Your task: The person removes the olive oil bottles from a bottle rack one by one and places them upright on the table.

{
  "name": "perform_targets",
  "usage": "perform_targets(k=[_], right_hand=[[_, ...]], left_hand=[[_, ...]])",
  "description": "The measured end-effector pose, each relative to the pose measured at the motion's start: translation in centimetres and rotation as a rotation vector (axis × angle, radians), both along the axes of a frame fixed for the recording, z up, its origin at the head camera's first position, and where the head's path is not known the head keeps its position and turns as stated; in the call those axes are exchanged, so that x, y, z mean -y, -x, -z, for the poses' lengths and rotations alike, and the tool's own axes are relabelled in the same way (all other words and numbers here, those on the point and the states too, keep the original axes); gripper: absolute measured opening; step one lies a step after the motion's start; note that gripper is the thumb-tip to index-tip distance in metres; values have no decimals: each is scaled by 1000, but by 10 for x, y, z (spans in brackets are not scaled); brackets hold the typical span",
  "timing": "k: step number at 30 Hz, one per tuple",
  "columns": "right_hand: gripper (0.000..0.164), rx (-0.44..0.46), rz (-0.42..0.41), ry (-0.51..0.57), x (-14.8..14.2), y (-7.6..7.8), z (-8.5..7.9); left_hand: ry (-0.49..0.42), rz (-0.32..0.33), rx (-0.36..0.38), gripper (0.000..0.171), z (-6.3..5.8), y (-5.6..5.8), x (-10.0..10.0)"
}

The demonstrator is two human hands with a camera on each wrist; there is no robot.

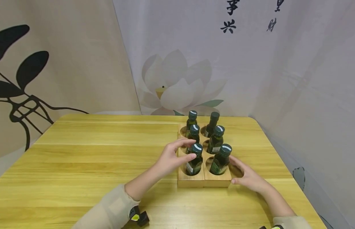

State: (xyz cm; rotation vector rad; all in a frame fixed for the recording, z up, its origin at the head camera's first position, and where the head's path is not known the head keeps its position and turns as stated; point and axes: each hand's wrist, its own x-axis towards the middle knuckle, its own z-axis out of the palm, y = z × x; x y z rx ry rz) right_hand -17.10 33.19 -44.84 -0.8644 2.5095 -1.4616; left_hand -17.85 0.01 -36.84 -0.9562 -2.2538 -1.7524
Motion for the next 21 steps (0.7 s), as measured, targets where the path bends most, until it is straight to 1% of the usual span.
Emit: perform_targets(k=[7,15,21], right_hand=[[96,7,10,-17,1,-1,-1],[96,21,18,-23,2,-2,-3],[95,22,13,-16,1,-1,-2]], left_hand=[[-12,-12,-1,41,1,1,-4],[-26,-28,13,34,-2,1,-8],[-14,-42,-7,31,-4,0,-11]])
